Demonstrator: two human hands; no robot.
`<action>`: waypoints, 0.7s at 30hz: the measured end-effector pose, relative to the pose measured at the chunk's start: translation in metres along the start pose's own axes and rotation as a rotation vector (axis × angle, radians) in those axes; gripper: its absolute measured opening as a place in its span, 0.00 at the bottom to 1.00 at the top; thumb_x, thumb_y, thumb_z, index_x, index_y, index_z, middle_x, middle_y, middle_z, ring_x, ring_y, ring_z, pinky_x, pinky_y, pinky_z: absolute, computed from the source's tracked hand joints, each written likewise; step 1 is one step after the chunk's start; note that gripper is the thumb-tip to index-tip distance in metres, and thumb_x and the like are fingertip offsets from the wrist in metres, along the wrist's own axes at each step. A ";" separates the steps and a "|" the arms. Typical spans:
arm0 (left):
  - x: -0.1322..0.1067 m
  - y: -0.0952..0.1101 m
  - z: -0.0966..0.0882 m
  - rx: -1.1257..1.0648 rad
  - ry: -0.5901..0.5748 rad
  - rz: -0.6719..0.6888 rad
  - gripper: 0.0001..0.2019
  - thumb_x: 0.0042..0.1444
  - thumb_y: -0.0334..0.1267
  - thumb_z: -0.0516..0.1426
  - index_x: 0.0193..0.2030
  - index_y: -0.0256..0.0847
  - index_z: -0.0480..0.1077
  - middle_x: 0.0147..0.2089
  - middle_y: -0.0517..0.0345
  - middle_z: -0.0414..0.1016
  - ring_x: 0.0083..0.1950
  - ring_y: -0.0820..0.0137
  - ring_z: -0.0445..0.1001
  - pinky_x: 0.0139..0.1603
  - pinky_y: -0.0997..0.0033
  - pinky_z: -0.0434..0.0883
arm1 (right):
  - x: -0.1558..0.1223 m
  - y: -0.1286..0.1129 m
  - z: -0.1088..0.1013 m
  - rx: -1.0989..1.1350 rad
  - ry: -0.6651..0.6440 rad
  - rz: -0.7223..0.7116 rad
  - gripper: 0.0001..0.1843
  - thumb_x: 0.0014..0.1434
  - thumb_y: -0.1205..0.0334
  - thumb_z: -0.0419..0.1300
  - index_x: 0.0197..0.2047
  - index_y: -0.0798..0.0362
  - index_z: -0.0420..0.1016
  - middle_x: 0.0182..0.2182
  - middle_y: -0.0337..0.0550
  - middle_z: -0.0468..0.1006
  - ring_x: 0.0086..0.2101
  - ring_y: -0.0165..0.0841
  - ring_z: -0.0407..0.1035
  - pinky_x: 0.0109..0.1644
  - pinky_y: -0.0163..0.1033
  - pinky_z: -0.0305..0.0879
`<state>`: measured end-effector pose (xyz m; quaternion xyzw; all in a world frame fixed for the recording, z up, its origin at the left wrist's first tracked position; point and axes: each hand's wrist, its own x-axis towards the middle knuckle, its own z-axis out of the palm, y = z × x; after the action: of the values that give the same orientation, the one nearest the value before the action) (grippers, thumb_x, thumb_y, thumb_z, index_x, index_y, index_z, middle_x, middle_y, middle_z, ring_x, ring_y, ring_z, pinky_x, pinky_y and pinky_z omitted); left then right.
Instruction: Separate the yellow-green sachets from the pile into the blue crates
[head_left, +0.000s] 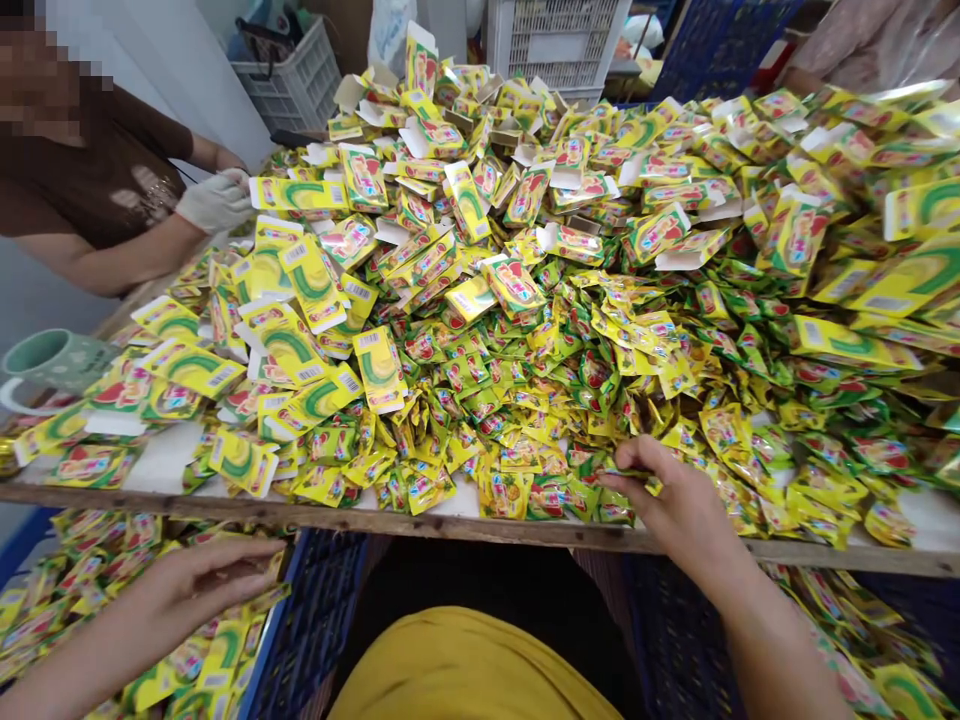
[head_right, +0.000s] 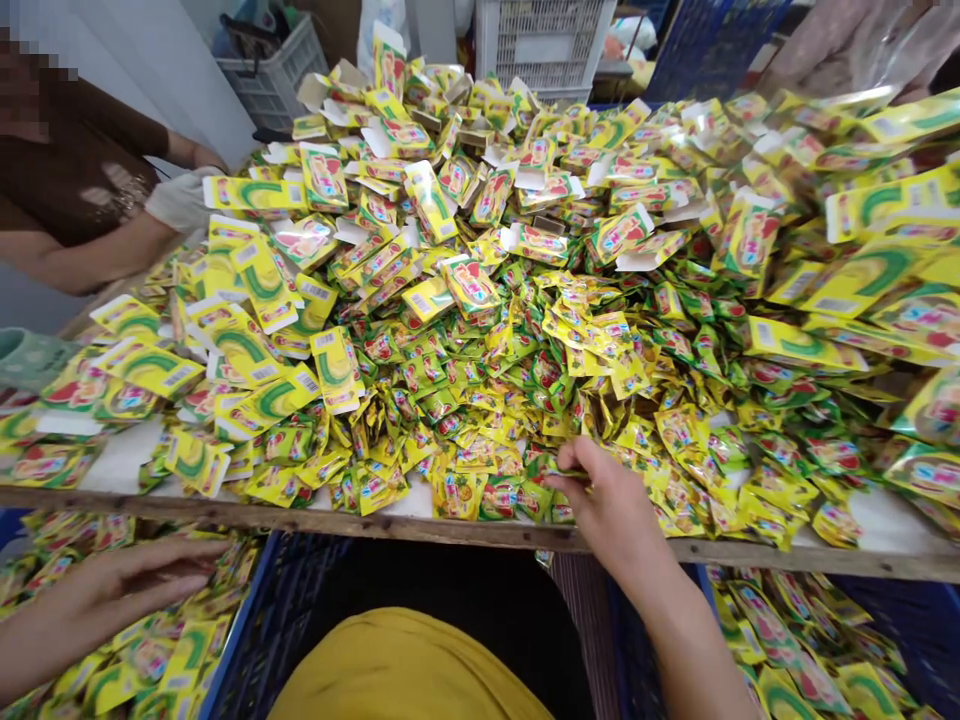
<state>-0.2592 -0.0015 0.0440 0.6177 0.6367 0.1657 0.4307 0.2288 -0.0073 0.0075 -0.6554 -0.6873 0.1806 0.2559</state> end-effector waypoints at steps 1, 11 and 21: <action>-0.003 0.001 -0.002 0.034 -0.067 -0.018 0.11 0.44 0.47 0.65 0.36 0.52 0.82 0.38 0.56 0.83 0.37 0.56 0.82 0.35 0.68 0.79 | 0.000 -0.011 0.003 0.104 -0.010 0.023 0.07 0.58 0.62 0.60 0.41 0.50 0.69 0.35 0.42 0.76 0.35 0.36 0.70 0.38 0.40 0.67; 0.081 0.071 0.048 0.281 0.198 0.476 0.10 0.60 0.37 0.55 0.41 0.42 0.79 0.41 0.52 0.81 0.42 0.64 0.78 0.47 0.66 0.74 | 0.019 -0.071 0.077 -0.137 -0.375 -0.149 0.21 0.54 0.80 0.51 0.48 0.54 0.74 0.43 0.52 0.75 0.44 0.41 0.69 0.47 0.43 0.65; 0.183 0.078 0.030 0.800 0.122 0.826 0.42 0.45 0.14 0.52 0.67 0.43 0.54 0.70 0.44 0.56 0.72 0.52 0.49 0.68 0.35 0.42 | -0.003 -0.085 0.075 -0.194 -0.310 -0.278 0.21 0.52 0.82 0.48 0.47 0.57 0.69 0.41 0.52 0.72 0.42 0.41 0.66 0.45 0.43 0.64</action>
<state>-0.1621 0.1733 0.0215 0.9193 0.3794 0.1017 0.0256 0.1163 -0.0102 -0.0033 -0.5403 -0.8162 0.1752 0.1057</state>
